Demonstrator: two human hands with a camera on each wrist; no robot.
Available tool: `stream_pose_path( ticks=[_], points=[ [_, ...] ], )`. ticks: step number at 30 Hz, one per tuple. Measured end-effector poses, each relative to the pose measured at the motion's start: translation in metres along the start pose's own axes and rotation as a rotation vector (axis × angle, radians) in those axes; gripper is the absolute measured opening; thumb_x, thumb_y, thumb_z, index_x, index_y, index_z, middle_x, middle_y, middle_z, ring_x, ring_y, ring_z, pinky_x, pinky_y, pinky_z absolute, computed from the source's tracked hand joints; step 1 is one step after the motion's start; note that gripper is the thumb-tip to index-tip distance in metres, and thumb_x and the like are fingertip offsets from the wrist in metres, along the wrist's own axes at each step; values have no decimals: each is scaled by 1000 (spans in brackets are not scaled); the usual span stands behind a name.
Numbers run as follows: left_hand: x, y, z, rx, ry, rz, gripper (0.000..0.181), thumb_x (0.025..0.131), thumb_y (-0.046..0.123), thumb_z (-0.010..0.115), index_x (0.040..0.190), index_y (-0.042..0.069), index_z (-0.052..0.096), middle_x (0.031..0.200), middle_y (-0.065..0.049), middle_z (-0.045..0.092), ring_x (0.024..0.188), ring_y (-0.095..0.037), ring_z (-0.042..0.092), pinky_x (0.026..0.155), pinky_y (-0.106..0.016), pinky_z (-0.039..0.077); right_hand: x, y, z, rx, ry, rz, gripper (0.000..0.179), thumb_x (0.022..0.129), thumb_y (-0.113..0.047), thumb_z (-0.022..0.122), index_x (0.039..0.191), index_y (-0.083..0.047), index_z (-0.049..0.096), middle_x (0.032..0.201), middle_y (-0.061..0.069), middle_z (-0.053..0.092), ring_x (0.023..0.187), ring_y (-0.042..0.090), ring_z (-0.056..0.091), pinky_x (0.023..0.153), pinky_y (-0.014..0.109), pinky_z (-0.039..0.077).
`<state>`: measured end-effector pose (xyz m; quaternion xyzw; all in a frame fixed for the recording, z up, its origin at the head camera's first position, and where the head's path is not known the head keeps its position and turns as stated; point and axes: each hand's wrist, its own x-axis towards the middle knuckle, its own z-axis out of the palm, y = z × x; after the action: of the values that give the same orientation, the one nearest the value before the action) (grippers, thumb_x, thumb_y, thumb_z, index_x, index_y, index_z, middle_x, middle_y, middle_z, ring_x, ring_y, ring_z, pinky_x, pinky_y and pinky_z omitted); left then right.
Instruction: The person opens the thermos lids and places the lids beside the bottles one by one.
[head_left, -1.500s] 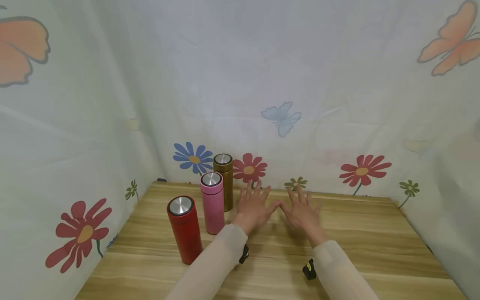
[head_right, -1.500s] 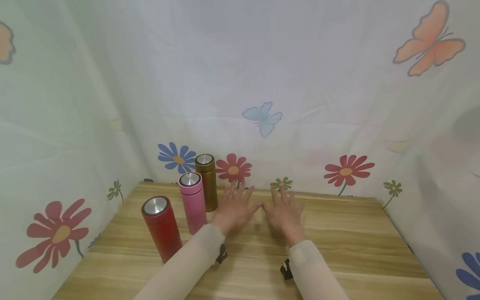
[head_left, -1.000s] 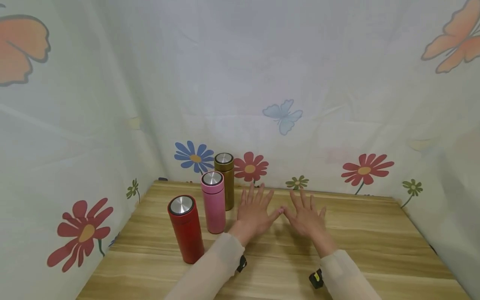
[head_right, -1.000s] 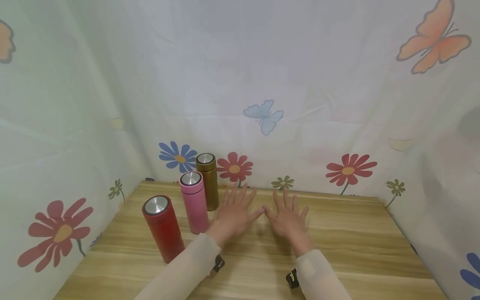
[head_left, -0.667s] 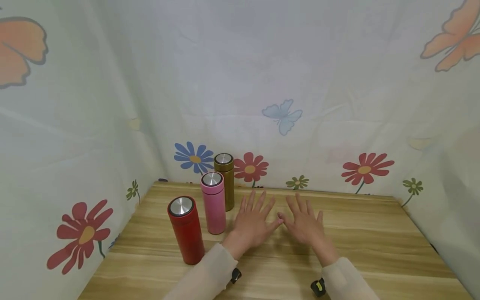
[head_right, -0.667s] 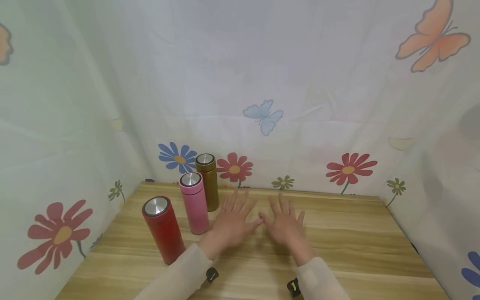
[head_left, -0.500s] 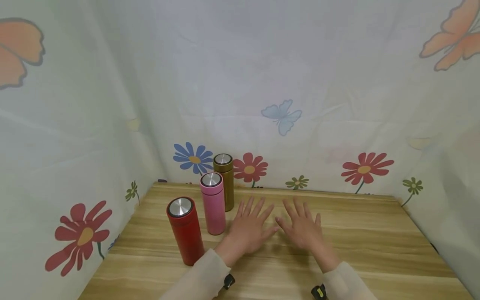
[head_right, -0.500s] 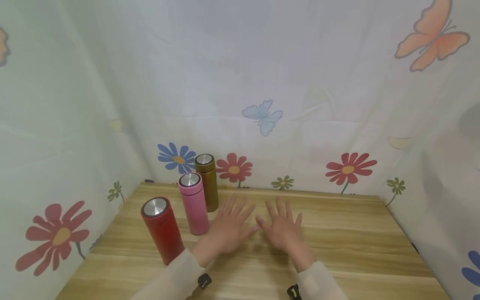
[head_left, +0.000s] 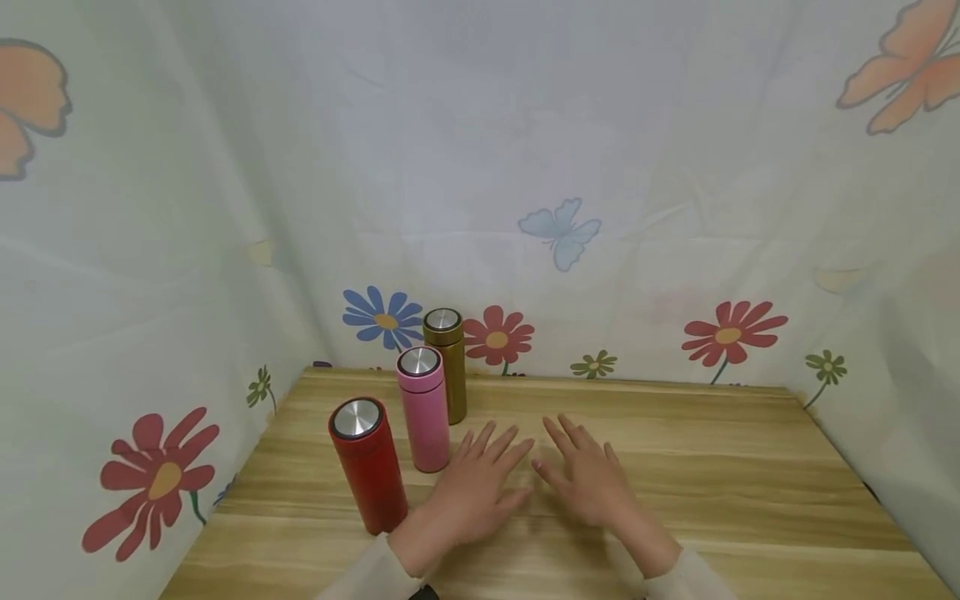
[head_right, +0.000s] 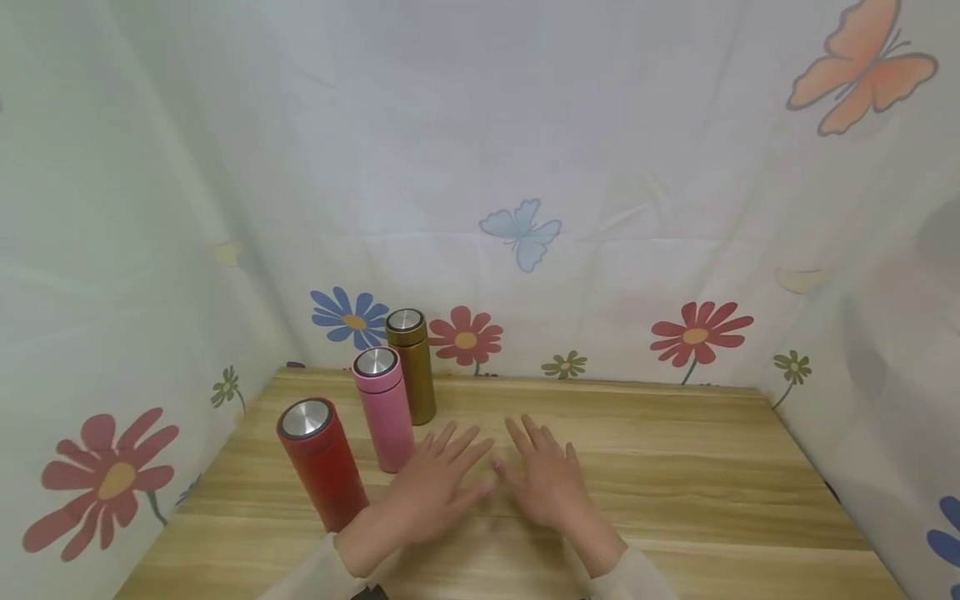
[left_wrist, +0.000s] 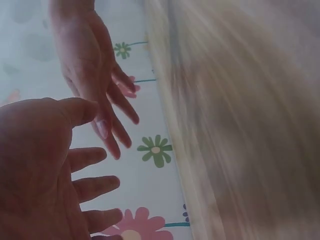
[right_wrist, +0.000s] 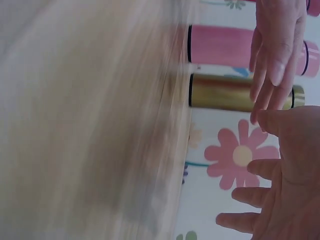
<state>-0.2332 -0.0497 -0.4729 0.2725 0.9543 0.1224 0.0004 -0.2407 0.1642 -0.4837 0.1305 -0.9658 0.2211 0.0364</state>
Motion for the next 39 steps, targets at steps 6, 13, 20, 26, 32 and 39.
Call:
stream_pose_path(
  ticks=[6,13,20,26,32,39],
  points=[
    [-24,-3,-1,-81,-24,4,62,100,55,59,157,33,43,165,3,41,157,-34,30,124,-61,28,-11,-13,8,91,-5,-75,64,102,-49,60,156,-16,46,163,13,42,146,41,46,113,76,29],
    [-51,-9,-5,-150,-32,-22,57,98,54,63,150,33,52,152,7,55,144,-23,49,109,-57,49,-20,-26,17,166,-36,-170,63,101,-47,62,152,-10,50,158,15,48,139,43,52,111,67,40],
    [-71,-16,-13,-265,-107,-90,47,95,51,71,138,35,61,135,11,66,128,-20,60,104,-53,52,-23,-42,24,251,-91,-159,66,99,-55,64,151,-17,51,157,9,52,140,34,53,111,60,45],
    [-87,-30,-15,-334,-88,-109,34,90,42,78,120,29,67,106,11,70,93,-8,64,79,-34,57,-21,-60,32,320,-102,-192,63,96,-51,69,148,-18,54,152,5,57,135,29,58,107,56,49],
    [-102,-46,-17,-369,-66,-136,23,87,35,81,102,24,68,79,16,61,72,-2,55,66,-26,48,-18,-74,41,354,-117,-207,60,94,-47,73,145,-20,56,146,-3,60,131,23,60,106,48,51],
    [-118,-65,-23,-456,-179,-334,23,87,36,83,92,22,65,78,7,61,73,-14,56,66,-31,46,-14,-89,56,396,-134,-216,59,91,-45,77,143,-22,58,144,-4,62,132,19,60,108,41,50]
  ],
)
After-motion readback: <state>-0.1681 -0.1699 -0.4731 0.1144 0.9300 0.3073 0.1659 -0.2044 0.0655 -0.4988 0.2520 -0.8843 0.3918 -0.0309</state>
